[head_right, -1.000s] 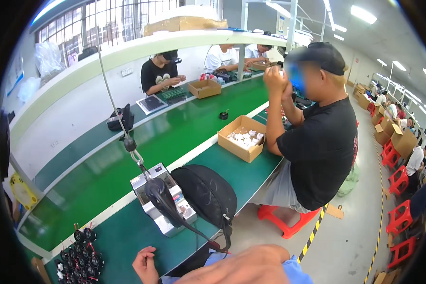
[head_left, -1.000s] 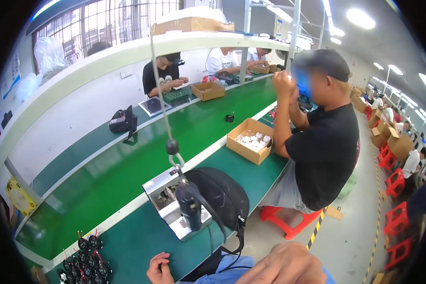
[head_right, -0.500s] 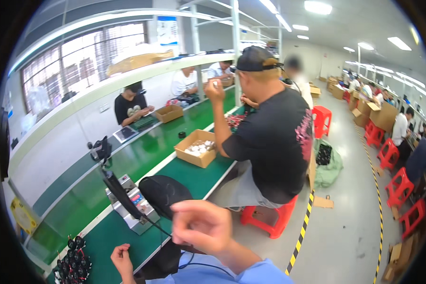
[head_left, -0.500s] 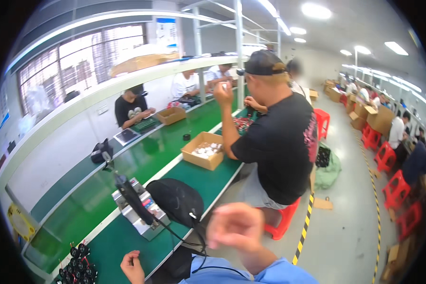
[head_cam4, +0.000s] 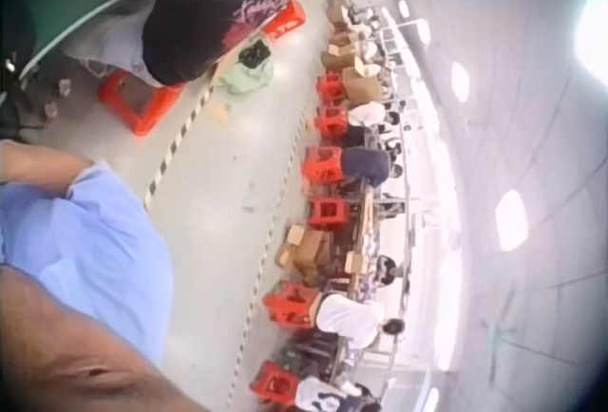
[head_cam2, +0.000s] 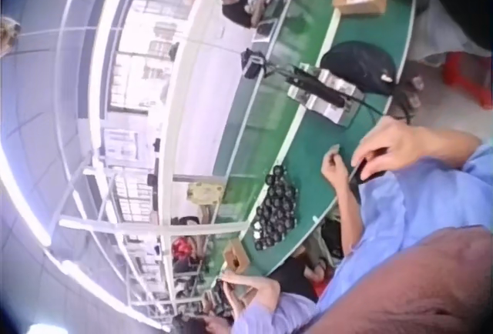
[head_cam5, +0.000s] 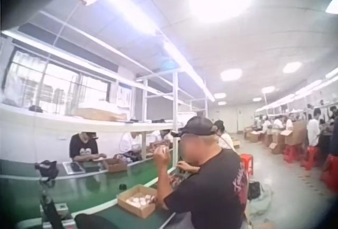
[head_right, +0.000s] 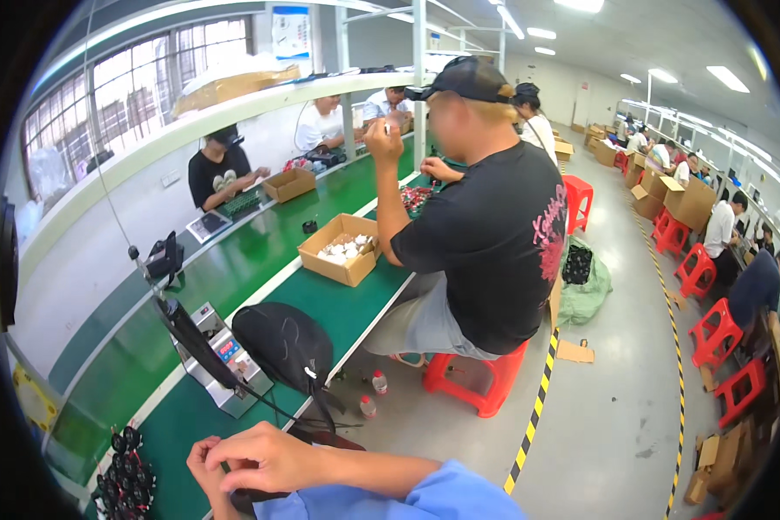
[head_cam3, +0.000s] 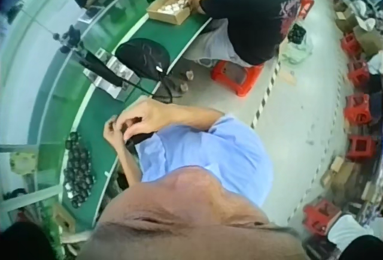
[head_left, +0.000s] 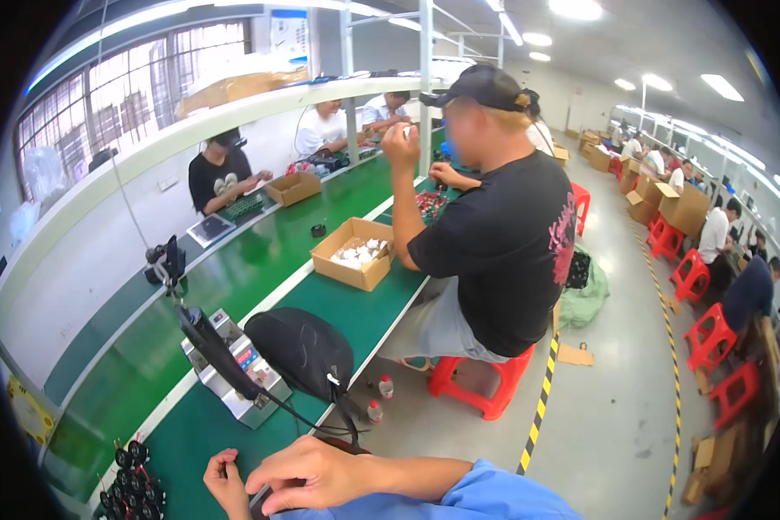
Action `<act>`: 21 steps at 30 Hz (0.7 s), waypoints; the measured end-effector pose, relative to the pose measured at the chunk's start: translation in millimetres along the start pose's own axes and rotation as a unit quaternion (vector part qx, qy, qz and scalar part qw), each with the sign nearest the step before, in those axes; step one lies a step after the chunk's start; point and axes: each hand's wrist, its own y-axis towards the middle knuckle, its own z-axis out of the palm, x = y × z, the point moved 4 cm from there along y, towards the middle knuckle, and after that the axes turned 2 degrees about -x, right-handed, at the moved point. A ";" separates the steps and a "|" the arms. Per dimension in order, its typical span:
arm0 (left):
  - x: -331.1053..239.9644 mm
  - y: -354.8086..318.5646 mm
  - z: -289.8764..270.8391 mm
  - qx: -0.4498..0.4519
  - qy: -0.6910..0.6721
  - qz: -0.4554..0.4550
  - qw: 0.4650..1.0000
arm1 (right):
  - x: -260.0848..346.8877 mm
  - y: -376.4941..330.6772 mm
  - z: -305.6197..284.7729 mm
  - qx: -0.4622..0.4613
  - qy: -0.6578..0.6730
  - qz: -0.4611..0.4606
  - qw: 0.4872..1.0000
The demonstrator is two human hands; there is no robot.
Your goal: The person picks up electronic motor components from the assembly line and fastens them by driving screws with an electric screwdriver.
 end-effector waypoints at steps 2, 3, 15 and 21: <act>-6.9 2.4 5.5 -0.024 0.010 0.024 0.999 | -6.0 2.9 -4.3 -0.014 -0.026 -0.009 1.000; -7.7 3.4 5.4 -0.021 0.009 0.023 0.999 | -7.8 1.7 -6.0 -0.024 -0.051 -0.016 0.998; -45.1 6.8 2.0 -0.003 -0.019 -0.100 0.995 | -85.8 -9.1 24.5 0.091 0.046 0.052 0.993; -69.2 85.4 -7.5 -0.056 0.002 -0.026 0.998 | -107.0 4.9 51.3 0.154 0.048 0.086 0.983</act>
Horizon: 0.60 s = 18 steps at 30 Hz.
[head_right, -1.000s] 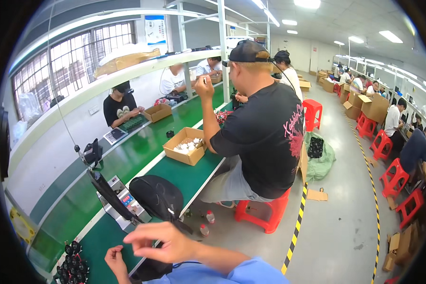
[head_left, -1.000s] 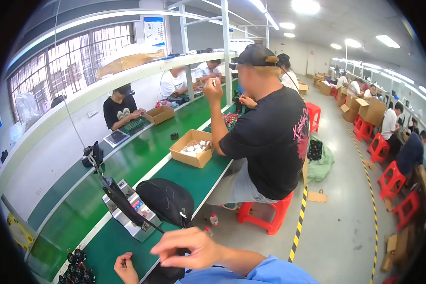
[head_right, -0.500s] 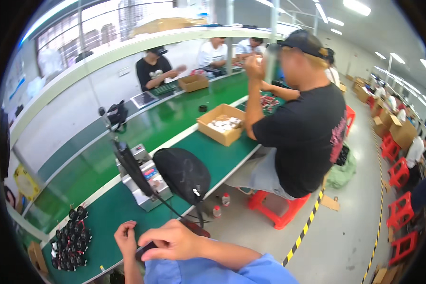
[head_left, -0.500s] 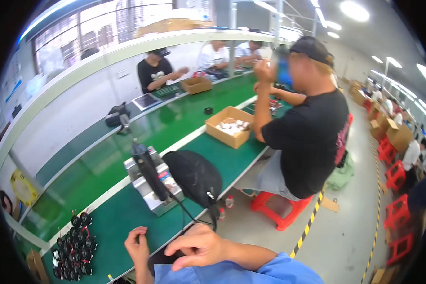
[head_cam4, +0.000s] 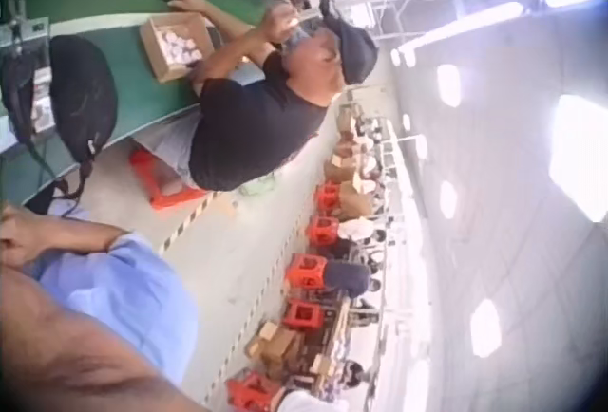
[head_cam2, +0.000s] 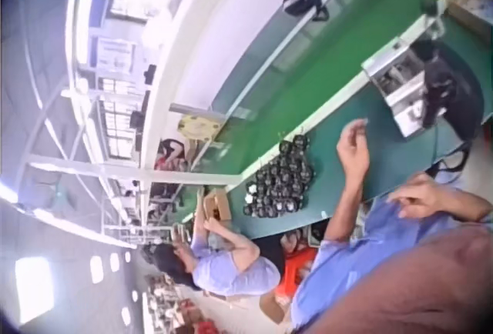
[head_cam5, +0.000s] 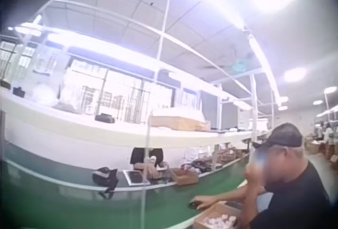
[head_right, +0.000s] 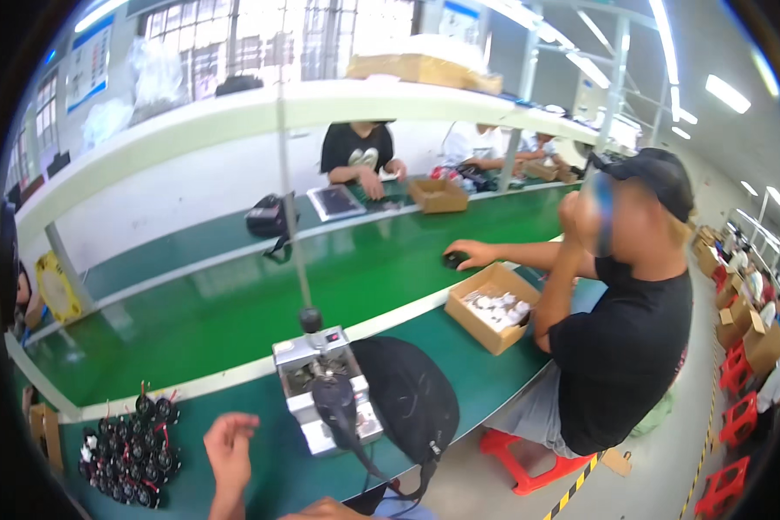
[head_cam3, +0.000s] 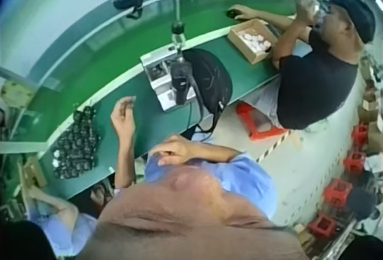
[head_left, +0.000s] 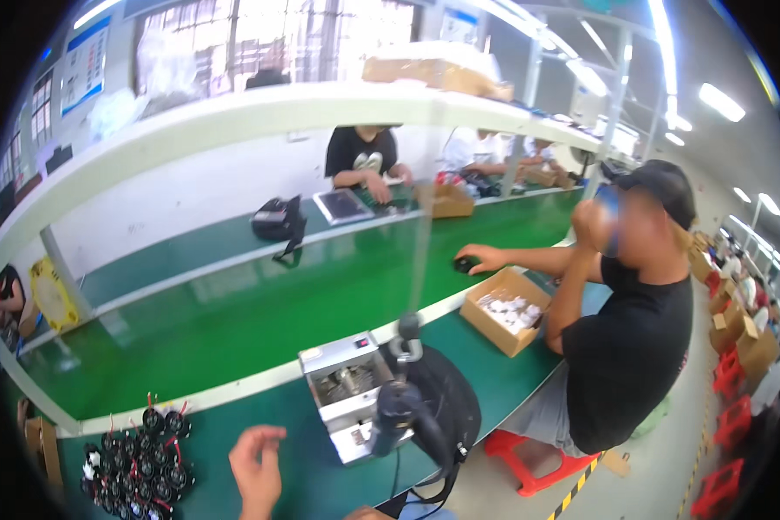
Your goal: The person picks up electronic motor components from the assembly line and fastens them by driving screws with an electric screwdriver.
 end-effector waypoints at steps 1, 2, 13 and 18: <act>-9.6 16.0 1.3 -0.010 -0.015 0.024 1.000 | -2.3 3.8 2.3 0.004 -0.024 0.003 1.000; -9.2 30.6 0.0 -0.028 -0.032 0.038 0.998 | -6.3 8.8 3.5 0.006 -0.017 0.010 1.000; 81.2 94.7 29.3 -0.088 -0.135 -0.050 0.986 | -39.1 20.5 -4.2 -0.073 -0.044 0.064 0.994; 92.4 85.1 55.1 -0.065 -0.128 -0.051 0.988 | -37.0 25.0 -3.3 -0.070 -0.040 0.064 0.995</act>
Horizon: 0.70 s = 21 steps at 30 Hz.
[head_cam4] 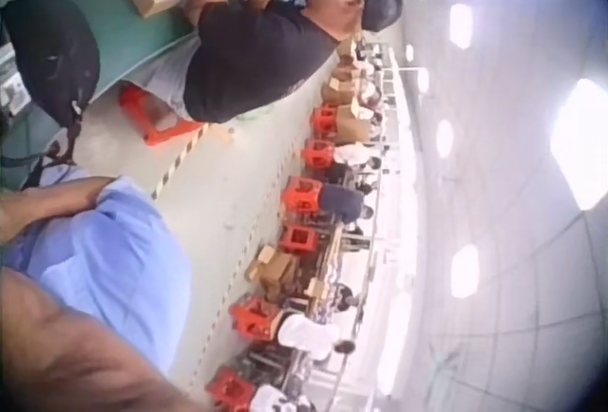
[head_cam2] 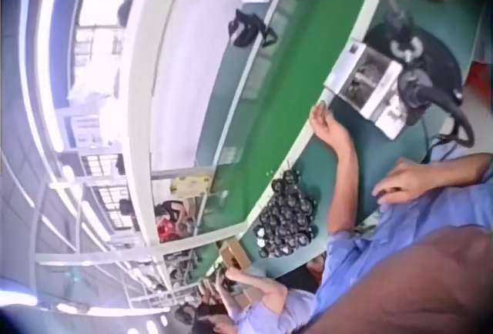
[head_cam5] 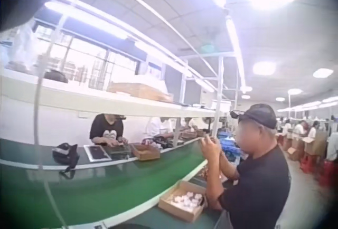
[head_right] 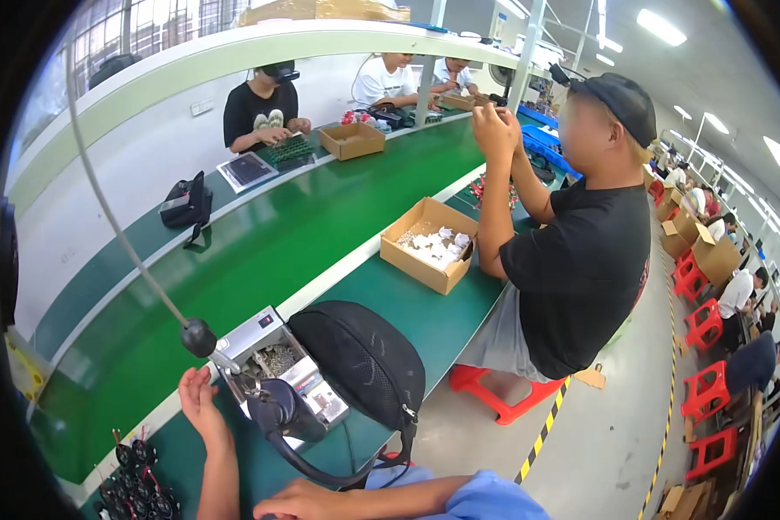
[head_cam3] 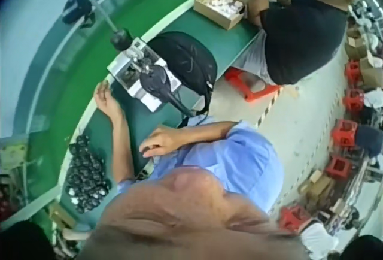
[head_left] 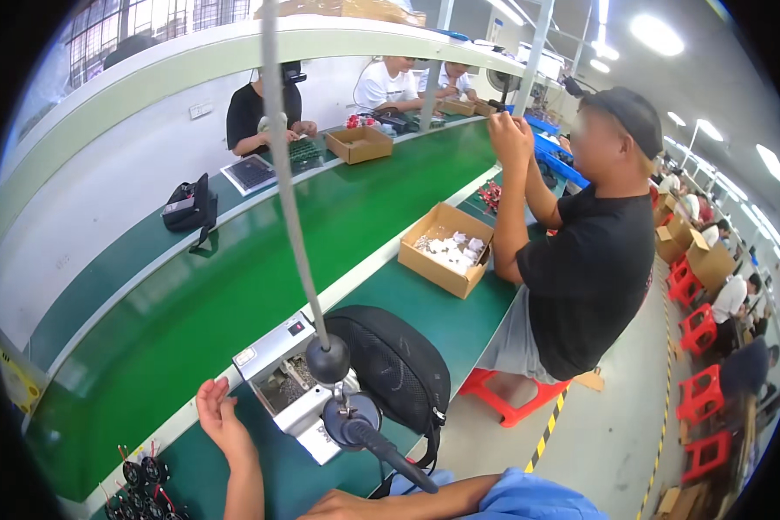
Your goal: The person picks up electronic motor components from the assembly line and fastens them by driving screws with an electric screwdriver.
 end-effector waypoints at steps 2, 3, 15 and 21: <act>10.4 -1.2 -17.2 -0.020 0.026 -0.001 0.999 | -8.3 8.5 5.8 0.015 0.013 -0.010 1.000; 12.5 -1.0 -36.5 -0.022 0.045 0.028 0.998 | -14.8 11.9 13.9 0.045 0.024 0.019 0.999; 8.2 -13.5 -18.8 -0.026 0.079 0.045 0.996 | -49.1 4.7 28.6 0.056 -0.020 0.029 0.998; 3.0 -19.0 -18.3 -0.019 0.097 0.049 0.994 | -47.8 -6.8 24.4 0.069 -0.043 0.114 0.990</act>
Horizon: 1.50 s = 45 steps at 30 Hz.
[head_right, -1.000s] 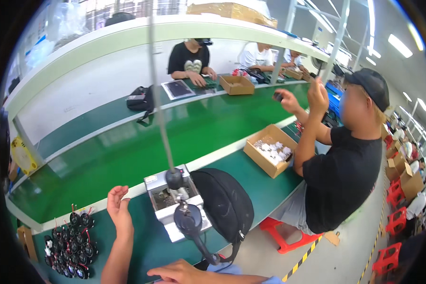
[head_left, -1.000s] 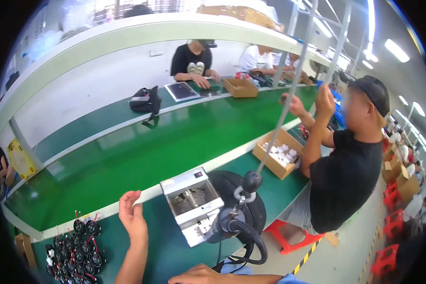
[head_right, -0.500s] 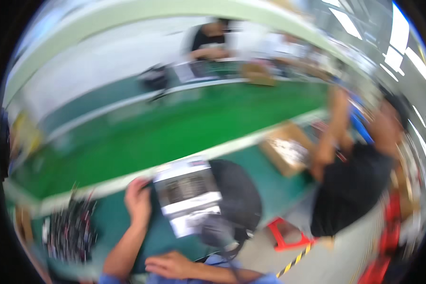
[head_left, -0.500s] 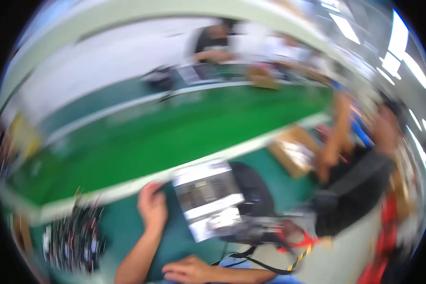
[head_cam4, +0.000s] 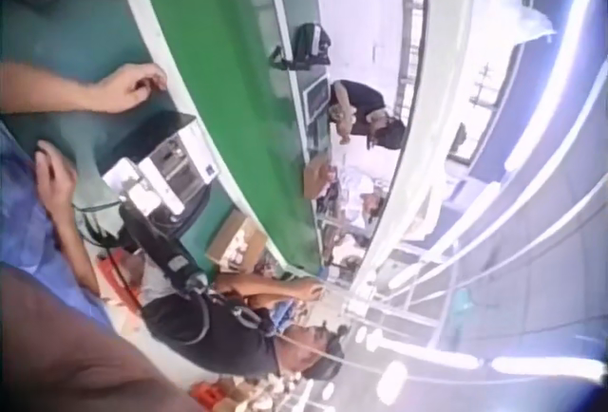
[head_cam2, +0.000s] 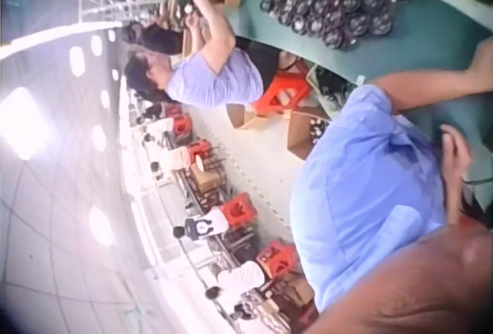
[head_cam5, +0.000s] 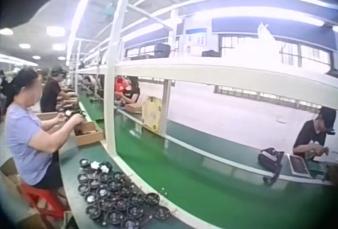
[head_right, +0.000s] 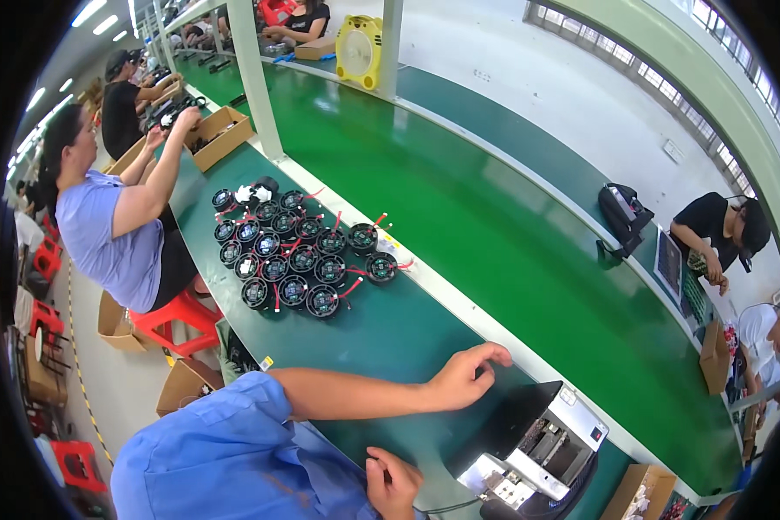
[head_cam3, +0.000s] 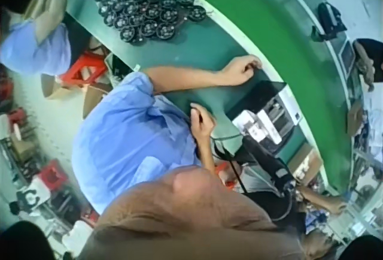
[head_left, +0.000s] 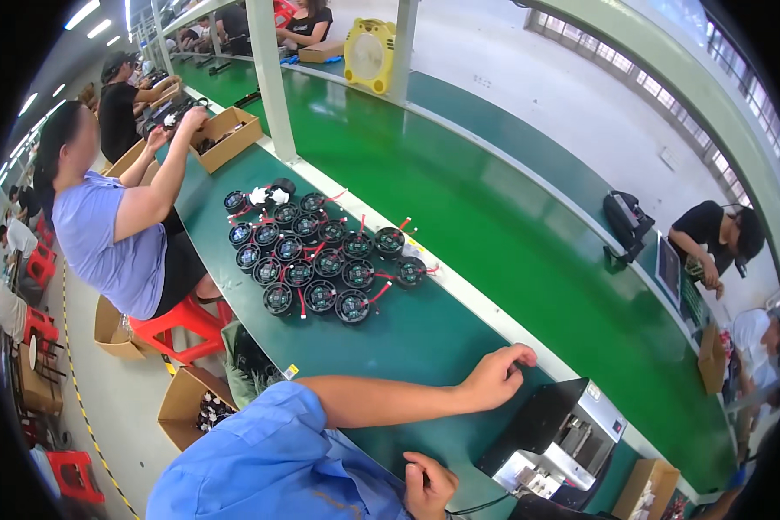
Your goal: The person picks up electronic motor components from the assembly line and fastens them by driving screws with an electric screwdriver.
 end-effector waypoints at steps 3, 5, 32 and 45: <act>-19.9 7.4 -5.8 0.022 0.073 0.020 0.997 | -0.7 1.7 -3.3 -0.011 0.004 -0.007 1.000; -42.6 20.1 -13.8 0.064 0.182 0.064 0.979 | 0.1 3.4 -8.8 -0.019 0.010 0.001 1.000; -43.7 72.2 -196.6 0.085 0.758 -0.074 0.642 | -0.3 8.7 -5.4 -0.007 0.037 0.001 0.999; -24.0 101.9 -209.4 0.117 0.732 0.007 0.671 | 1.2 7.4 -4.0 -0.023 0.034 -0.021 0.999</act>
